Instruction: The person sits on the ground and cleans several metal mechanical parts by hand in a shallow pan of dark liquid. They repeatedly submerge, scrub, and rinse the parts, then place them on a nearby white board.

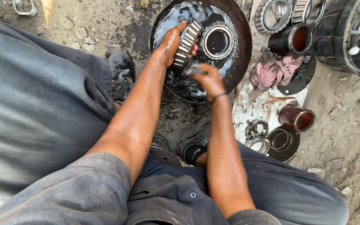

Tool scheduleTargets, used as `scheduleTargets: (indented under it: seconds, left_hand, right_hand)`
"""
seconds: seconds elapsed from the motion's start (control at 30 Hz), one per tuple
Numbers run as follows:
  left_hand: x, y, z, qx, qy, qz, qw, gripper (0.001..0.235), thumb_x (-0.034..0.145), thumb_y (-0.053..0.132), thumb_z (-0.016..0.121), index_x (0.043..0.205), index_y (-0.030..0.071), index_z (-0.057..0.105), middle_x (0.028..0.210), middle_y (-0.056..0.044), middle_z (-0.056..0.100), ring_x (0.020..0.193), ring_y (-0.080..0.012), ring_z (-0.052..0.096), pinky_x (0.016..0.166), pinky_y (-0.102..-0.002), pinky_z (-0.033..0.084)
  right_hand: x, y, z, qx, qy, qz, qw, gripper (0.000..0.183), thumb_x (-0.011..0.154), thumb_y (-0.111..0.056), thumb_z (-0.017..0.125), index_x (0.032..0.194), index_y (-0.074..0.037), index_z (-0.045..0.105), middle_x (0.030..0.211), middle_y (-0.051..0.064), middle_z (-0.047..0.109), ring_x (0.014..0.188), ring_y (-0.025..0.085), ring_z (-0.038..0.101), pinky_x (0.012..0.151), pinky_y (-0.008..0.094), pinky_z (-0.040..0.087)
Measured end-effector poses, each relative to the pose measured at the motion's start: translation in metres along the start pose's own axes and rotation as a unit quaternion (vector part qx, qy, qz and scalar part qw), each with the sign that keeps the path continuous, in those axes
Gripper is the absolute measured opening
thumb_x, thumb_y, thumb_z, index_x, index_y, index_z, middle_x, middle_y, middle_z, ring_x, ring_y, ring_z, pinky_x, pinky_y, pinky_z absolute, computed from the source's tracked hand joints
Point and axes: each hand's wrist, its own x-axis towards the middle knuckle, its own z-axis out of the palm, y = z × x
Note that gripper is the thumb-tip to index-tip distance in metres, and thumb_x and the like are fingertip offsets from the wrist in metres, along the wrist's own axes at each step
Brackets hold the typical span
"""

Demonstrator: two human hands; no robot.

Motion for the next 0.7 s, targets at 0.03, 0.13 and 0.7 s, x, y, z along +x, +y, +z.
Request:
scheduleTargets:
  seconds: [0.03,0.13,0.7]
  left_hand:
    - [0.001,-0.002,-0.003,-0.009,-0.01,0.006,1.0,0.062,0.108,0.046,0.031,0.105,-0.005,0.067,0.073,-0.017,0.071,0.057,-0.0223,0.07,0.051,-0.033,0.058]
    - [0.007,-0.013,-0.006,-0.034,0.001,0.027,0.999,0.056,0.106,0.044,0.035,0.105,-0.001,0.067,0.074,-0.015,0.072,0.058,-0.0229,0.07,0.053,-0.036,0.06]
    - [0.049,-0.08,-0.016,0.081,0.096,0.12,0.985,0.054,0.111,0.042,0.043,0.136,-0.002,0.063,0.133,-0.021,0.061,0.113,-0.0273,0.06,0.098,-0.041,0.051]
  right_hand:
    - [0.002,-0.005,-0.012,0.102,0.001,0.029,0.994,0.029,0.08,-0.005,0.072,0.108,-0.012,0.074,0.093,-0.001,0.077,0.084,0.015,0.07,0.075,0.031,0.057]
    - [0.002,-0.024,-0.038,0.104,0.061,-0.128,0.984,0.015,0.1,-0.021,0.066,0.099,-0.006,0.071,0.085,0.008,0.065,0.078,0.018,0.058,0.077,0.034,0.052]
    - [0.106,-0.072,0.012,-0.307,0.281,-0.231,0.88,0.039,0.089,-0.016,0.071,0.127,-0.023,0.071,0.132,0.009,0.061,0.127,0.029,0.056,0.115,0.047,0.051]
